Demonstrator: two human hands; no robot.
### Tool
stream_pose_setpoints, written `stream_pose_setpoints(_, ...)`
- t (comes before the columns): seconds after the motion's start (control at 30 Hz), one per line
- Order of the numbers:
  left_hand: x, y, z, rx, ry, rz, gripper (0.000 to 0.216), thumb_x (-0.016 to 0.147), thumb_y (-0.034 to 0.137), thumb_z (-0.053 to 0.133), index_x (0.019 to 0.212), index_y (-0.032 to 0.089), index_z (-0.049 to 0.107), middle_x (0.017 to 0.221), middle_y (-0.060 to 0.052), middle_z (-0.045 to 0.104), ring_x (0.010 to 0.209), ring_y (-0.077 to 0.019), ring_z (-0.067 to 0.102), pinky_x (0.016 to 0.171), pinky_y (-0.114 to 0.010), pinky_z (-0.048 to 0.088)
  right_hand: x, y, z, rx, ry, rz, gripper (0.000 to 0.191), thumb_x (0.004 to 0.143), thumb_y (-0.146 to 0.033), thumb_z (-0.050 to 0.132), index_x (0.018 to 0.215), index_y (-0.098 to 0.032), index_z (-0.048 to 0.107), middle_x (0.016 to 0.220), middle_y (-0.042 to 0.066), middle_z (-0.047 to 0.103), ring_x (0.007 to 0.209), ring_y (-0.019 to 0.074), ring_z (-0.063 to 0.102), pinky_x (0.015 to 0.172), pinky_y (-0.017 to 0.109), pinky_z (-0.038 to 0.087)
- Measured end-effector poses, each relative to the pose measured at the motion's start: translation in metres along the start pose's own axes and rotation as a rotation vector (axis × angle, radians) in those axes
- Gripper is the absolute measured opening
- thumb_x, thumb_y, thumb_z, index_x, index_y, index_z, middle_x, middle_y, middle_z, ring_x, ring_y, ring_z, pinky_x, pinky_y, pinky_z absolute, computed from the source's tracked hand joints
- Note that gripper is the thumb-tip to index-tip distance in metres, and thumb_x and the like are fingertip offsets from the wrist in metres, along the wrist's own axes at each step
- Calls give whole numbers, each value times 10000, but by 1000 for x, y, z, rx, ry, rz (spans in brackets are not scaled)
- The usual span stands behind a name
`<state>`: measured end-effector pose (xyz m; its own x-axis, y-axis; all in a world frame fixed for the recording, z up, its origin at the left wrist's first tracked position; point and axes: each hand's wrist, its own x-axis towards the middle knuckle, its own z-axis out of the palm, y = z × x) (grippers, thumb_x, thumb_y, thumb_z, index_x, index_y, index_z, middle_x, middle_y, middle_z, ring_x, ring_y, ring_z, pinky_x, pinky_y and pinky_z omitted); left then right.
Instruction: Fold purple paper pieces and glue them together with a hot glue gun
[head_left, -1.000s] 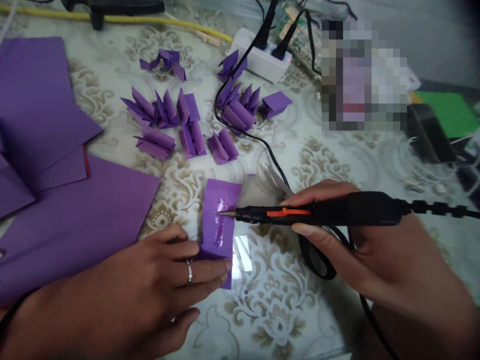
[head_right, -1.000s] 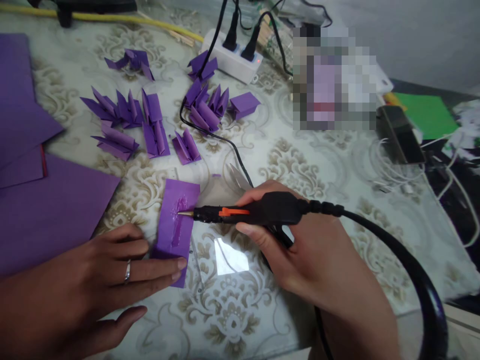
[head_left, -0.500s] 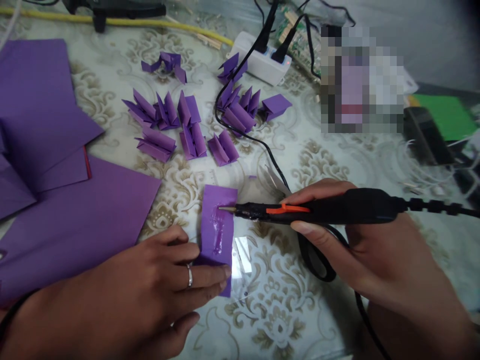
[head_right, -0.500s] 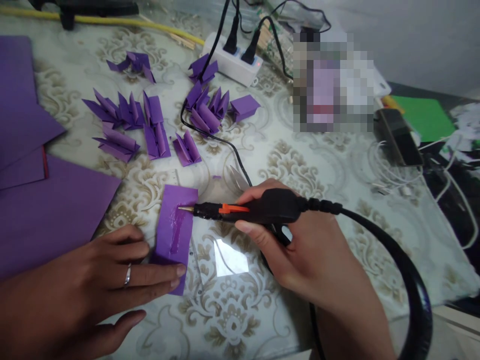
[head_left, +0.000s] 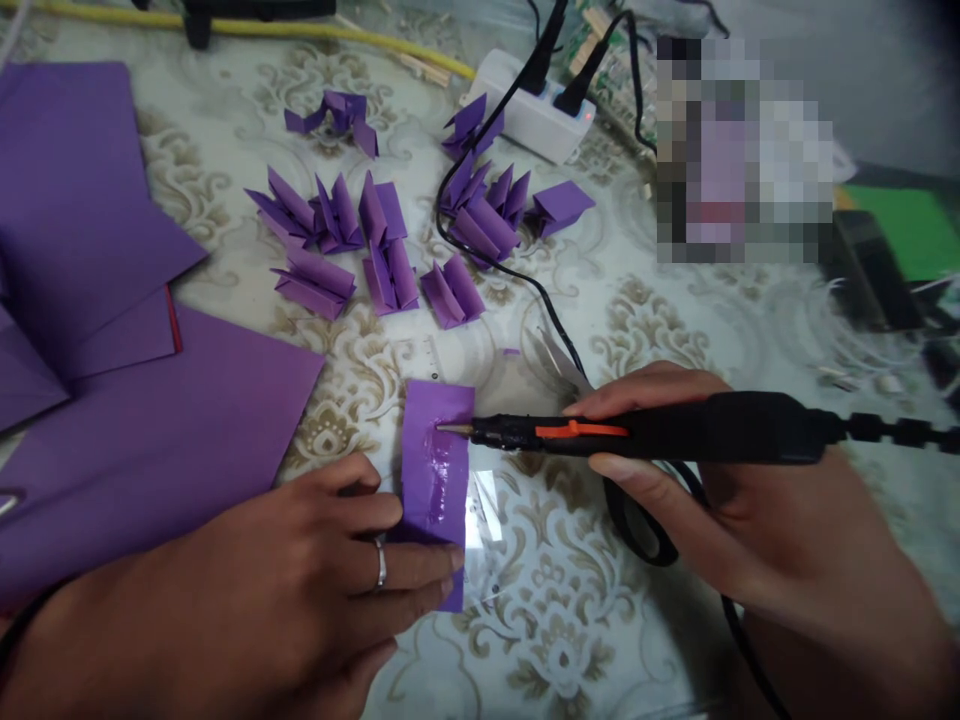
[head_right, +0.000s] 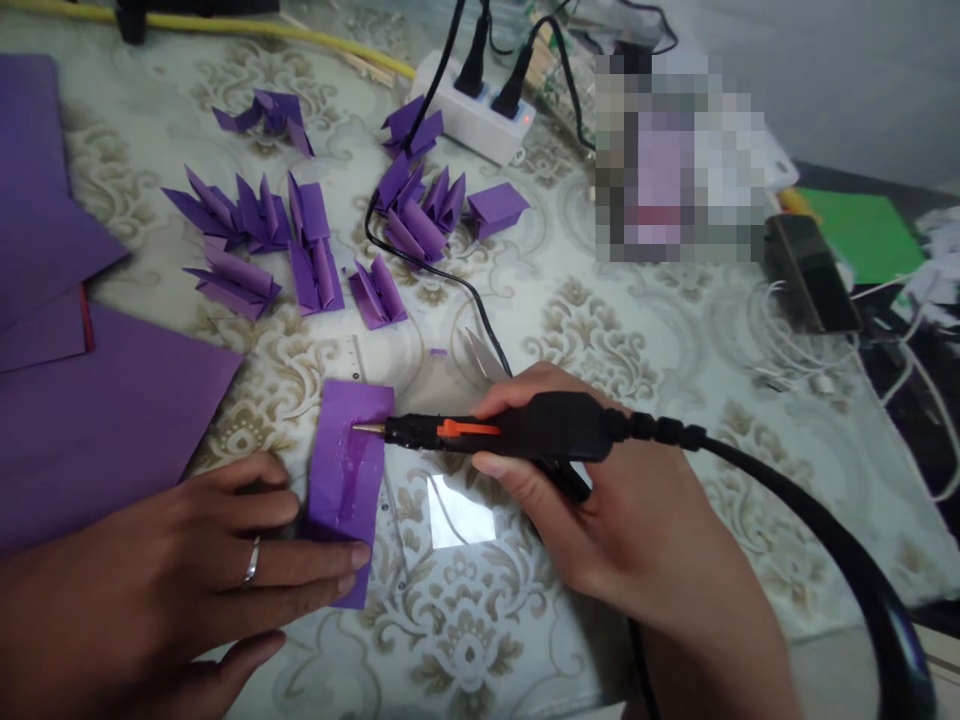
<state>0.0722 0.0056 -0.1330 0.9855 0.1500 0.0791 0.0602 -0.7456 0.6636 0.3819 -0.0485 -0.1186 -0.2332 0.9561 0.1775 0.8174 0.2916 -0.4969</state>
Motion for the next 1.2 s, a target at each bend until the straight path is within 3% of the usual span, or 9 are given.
stream_pose_setpoints(0.17, 1, -2, -2, 19, -40, 19, 327, 991, 94, 539, 1236, 194, 731, 1330, 42, 805, 952, -188, 741, 918, -417, 492, -3, 0, 2, -42, 32, 12, 166, 1014, -346, 673, 1175, -306, 663, 1047, 27, 754, 907, 263, 781, 760, 400, 631)
stream_pose_setpoints(0.47, -6, 1, 8, -30, 116, -42, 267, 991, 173, 699, 1249, 216, 749, 1233, 25, 836, 972, -193, 760, 990, -409, 481, -2, -1, 4, -68, 60, 27, 154, 997, -340, 685, 1144, -297, 670, 1025, 26, 772, 878, 278, 800, 704, 408, 625)
stream_pose_setpoints(0.77, -6, -2, 3, -9, 100, -7, 258, 1062, 215, 596, 1276, 211, 740, 1355, 35, 802, 990, -195, 758, 982, -419, 480, 0, -5, 5, -79, 59, 34, 143, 998, -334, 676, 1138, -305, 661, 1015, 12, 775, 827, 259, 803, 642, 378, 614)
stream_pose_setpoints(0.9, -11, -9, -10, 78, 96, 95, 351, 1079, 236, 537, 1407, 194, 656, 1489, 2, 731, 1023, -209, 753, 955, -414, 525, 0, -5, 5, -70, 51, 12, 136, 1010, -329, 672, 1142, -298, 657, 1018, 18, 766, 854, 253, 801, 672, 374, 635)
stream_pose_setpoints(1.0, -11, -18, -13, 178, 297, -67, 411, 1041, 141, 537, 1444, 205, 588, 1507, -72, 707, 1174, -261, 725, 987, -440, 532, -1, -4, 4, -73, 38, -19, 133, 1017, -310, 653, 1150, -299, 648, 1038, 28, 754, 892, 258, 799, 721, 386, 655)
stream_pose_setpoints(1.07, -8, -23, -11, 195, 383, -165, 414, 1051, 189, 591, 1462, 201, 553, 1516, -101, 686, 1253, -285, 686, 1033, -460, 526, -1, -4, 3, -76, 31, -27, 135, 1015, -298, 650, 1150, -306, 643, 1042, 29, 751, 905, 261, 795, 735, 386, 661)
stream_pose_setpoints(1.2, -2, -30, 0, 248, 344, -233, 585, 1073, 392, 638, 1585, 175, 456, 1517, -128, 669, 1374, -328, 598, 1087, -512, 491, 0, -5, 1, -66, 20, -37, 132, 1029, -304, 636, 1161, -308, 635, 1060, 41, 747, 960, 267, 786, 778, 389, 662)
